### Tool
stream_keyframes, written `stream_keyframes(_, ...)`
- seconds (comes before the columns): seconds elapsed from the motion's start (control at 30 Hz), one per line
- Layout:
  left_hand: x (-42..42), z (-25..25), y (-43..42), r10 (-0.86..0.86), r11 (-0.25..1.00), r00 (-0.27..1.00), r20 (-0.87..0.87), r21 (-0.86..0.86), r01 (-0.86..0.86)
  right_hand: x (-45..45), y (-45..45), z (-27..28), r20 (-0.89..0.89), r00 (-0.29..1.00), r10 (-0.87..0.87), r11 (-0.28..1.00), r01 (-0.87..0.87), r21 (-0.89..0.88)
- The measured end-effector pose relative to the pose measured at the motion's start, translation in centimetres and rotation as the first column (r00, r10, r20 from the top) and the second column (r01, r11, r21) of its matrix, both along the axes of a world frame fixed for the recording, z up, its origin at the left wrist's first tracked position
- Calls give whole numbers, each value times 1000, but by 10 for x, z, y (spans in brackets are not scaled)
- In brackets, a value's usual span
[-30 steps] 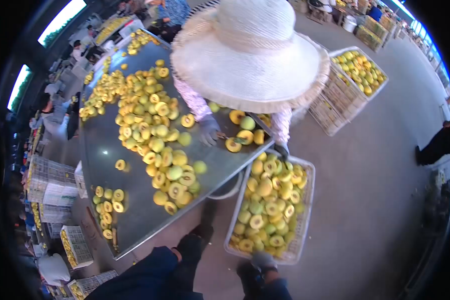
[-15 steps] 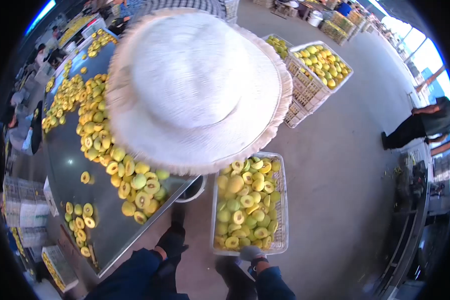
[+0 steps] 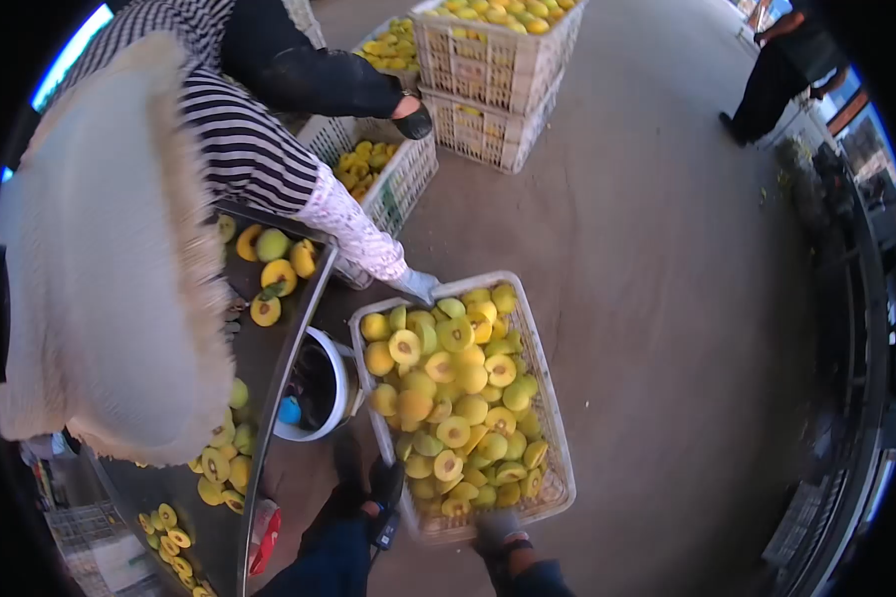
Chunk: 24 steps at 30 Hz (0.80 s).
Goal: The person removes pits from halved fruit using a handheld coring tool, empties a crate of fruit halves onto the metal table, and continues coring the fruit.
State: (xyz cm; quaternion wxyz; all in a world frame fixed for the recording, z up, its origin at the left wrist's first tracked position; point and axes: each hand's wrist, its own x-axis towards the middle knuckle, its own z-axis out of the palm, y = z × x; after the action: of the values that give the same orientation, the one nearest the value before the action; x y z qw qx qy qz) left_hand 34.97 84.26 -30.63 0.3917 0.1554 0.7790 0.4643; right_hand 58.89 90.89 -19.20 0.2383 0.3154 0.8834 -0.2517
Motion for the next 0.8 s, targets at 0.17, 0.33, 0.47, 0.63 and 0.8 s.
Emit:
stream_keyframes(0.17,-21,32,10,-22,998,956,293,-50,39,5,-1,-5,89,994,-60,994,67,-80)
stream_keyframes(0.33,-25,38,10,-67,998,948,311,37,58,12,-7,-18,74,994,-83,995,86,-44)
stream_keyframes(0.47,-40,36,15,-243,965,956,165,-55,255,-1,-2,-3,36,989,-144,985,146,-93)
stream_keyframes(0.63,-54,54,48,-298,953,951,87,-30,302,-9,-9,-13,-43,977,-211,977,212,15)
stream_keyframes(0.8,-75,54,81,-345,936,935,-83,42,349,-38,-4,-10,-177,939,-295,943,316,107)
